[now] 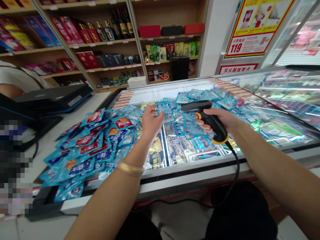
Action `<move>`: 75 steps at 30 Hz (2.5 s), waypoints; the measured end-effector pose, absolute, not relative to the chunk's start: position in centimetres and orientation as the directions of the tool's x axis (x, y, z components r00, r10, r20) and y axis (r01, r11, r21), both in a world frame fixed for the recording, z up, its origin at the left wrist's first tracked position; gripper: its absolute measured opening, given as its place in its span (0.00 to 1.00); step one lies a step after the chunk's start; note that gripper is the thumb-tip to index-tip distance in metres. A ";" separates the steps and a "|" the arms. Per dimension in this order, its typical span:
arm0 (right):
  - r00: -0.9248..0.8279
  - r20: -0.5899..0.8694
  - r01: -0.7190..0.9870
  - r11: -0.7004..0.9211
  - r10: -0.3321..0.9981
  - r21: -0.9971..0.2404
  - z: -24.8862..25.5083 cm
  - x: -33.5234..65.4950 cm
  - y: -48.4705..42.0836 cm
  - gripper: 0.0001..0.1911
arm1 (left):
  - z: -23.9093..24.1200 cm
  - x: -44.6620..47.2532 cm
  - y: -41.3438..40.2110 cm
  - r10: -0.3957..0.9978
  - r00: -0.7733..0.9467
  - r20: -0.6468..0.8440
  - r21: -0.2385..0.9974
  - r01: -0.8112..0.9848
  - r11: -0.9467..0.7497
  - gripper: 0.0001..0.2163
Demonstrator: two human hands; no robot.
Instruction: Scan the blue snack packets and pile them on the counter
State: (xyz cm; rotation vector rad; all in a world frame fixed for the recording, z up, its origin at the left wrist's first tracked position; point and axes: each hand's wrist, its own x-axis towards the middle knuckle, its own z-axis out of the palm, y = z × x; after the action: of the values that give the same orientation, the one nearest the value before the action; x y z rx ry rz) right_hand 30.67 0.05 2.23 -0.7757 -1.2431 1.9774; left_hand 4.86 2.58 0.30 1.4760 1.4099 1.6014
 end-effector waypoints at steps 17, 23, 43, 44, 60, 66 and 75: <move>-0.763 -0.094 -0.281 -0.460 0.639 -0.842 2.9 15.3 0.7 0.09 | 7.0 -11.8 -0.5 0.831 -0.087 0.549 0.272 0.959 -0.079 0.18; -0.772 -0.130 -0.273 -0.510 0.622 -0.815 2.3 14.0 0.6 0.09 | 4.5 -13.2 -1.0 0.995 0.009 0.104 -0.059 0.998 -0.003 0.29; -0.600 -0.094 -0.380 -0.386 0.795 -0.841 3.6 22.0 1.3 0.10 | 4.3 -2.7 -0.1 0.834 0.259 0.488 0.229 0.884 -0.408 0.20; -0.572 -0.088 -0.379 -0.358 0.816 -0.853 3.7 23.4 1.3 0.10 | 4.1 -0.9 0.0 0.837 0.279 0.470 0.259 0.863 -0.433 0.20; -0.457 -0.136 -0.417 -0.347 0.879 -0.840 2.1 31.6 0.9 0.09 | -0.5 9.3 0.5 0.850 0.432 0.303 0.446 0.723 -0.527 0.24; -0.445 -0.148 -0.404 -0.346 0.883 -0.847 2.1 31.6 0.9 0.10 | -0.2 9.1 0.3 0.940 0.214 0.265 0.732 0.590 -0.340 0.24; -0.500 -0.131 -0.361 -0.343 0.856 -0.867 2.1 31.5 0.3 0.11 | 0.1 6.2 2.4 0.995 -0.077 0.062 0.996 -0.059 -0.066 0.17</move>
State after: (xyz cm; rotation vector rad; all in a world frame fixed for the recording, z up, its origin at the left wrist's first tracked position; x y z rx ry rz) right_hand 31.54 0.30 2.06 -0.7619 -1.0409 1.9291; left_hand 6.18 2.37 0.13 1.1741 1.1871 1.3400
